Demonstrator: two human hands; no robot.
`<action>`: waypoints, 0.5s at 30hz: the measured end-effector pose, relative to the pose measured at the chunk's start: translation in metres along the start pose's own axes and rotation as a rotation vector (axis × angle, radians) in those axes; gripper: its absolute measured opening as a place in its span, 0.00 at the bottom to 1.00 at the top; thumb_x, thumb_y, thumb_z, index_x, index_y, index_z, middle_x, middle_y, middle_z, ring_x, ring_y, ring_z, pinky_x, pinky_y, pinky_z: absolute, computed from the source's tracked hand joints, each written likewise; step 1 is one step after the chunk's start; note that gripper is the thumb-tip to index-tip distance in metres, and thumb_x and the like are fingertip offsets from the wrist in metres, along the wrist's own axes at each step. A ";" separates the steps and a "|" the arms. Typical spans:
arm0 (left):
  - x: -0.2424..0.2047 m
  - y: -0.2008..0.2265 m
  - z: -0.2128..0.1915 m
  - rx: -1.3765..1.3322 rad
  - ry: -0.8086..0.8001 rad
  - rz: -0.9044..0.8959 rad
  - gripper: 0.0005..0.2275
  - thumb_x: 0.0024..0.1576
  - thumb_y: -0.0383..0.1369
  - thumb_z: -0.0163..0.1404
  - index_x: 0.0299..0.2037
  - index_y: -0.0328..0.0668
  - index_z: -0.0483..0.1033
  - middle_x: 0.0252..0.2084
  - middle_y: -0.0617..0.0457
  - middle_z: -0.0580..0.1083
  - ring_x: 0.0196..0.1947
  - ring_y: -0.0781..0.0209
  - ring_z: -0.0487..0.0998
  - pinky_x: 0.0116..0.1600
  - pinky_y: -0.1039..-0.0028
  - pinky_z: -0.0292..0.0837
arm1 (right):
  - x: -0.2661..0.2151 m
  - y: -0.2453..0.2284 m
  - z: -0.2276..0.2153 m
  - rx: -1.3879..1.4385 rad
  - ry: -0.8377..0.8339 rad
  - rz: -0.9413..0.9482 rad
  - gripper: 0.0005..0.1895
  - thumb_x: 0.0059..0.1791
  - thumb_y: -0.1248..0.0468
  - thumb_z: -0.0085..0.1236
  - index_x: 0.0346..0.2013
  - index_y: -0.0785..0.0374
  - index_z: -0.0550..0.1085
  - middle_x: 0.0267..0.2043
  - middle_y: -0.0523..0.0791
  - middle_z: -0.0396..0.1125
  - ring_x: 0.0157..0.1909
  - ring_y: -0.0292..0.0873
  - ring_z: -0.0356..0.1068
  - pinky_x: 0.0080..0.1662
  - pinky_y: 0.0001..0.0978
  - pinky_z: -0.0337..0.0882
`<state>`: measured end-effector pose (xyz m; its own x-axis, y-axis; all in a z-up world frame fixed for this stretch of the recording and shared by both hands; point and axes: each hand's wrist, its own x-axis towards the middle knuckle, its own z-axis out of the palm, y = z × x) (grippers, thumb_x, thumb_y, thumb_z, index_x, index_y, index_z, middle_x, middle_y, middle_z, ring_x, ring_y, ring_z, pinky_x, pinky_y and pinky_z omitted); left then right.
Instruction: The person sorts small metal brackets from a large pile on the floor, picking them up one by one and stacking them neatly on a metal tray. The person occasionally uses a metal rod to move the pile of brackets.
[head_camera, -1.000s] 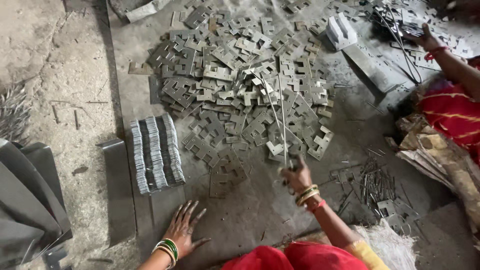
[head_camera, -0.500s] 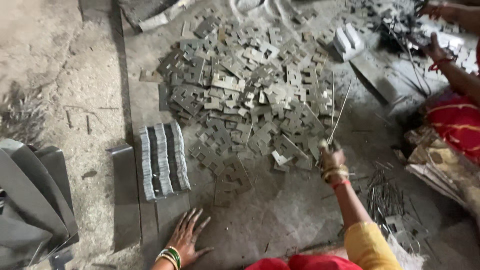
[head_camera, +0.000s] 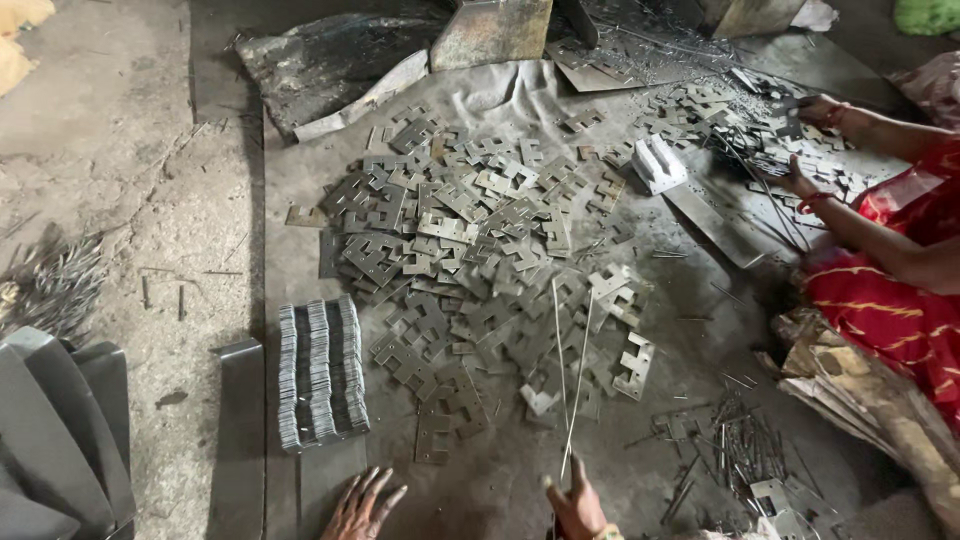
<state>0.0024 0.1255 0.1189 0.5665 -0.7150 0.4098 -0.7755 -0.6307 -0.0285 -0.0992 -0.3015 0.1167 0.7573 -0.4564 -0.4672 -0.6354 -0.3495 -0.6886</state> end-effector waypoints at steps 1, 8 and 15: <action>0.000 0.000 -0.003 -0.030 0.016 0.019 0.28 0.58 0.50 0.36 0.70 0.57 0.57 0.71 0.42 0.54 0.68 0.41 0.56 0.67 0.47 0.50 | -0.011 0.006 0.000 0.003 -0.035 0.034 0.47 0.45 0.52 0.64 0.74 0.49 0.52 0.15 0.50 0.65 0.20 0.46 0.66 0.30 0.43 0.68; 0.000 -0.002 -0.007 0.017 -0.276 0.001 0.34 0.55 0.44 0.44 0.74 0.60 0.49 0.74 0.42 0.46 0.73 0.40 0.47 0.71 0.46 0.42 | -0.028 0.020 -0.065 0.362 0.205 -0.226 0.36 0.40 0.66 0.67 0.63 0.65 0.70 0.16 0.44 0.66 0.18 0.35 0.63 0.23 0.28 0.61; -0.004 -0.005 -0.009 -0.156 -0.225 0.041 0.46 0.53 0.69 0.47 0.74 0.53 0.42 0.74 0.38 0.42 0.74 0.34 0.40 0.71 0.39 0.34 | 0.013 -0.047 -0.134 0.425 0.353 0.042 0.34 0.47 0.51 0.63 0.65 0.62 0.68 0.19 0.43 0.65 0.17 0.38 0.63 0.21 0.36 0.63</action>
<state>0.0018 0.1341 0.1254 0.5679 -0.7990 0.1977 -0.8228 -0.5582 0.1073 -0.0798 -0.4006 0.2177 0.5898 -0.7347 -0.3350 -0.4918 0.0023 -0.8707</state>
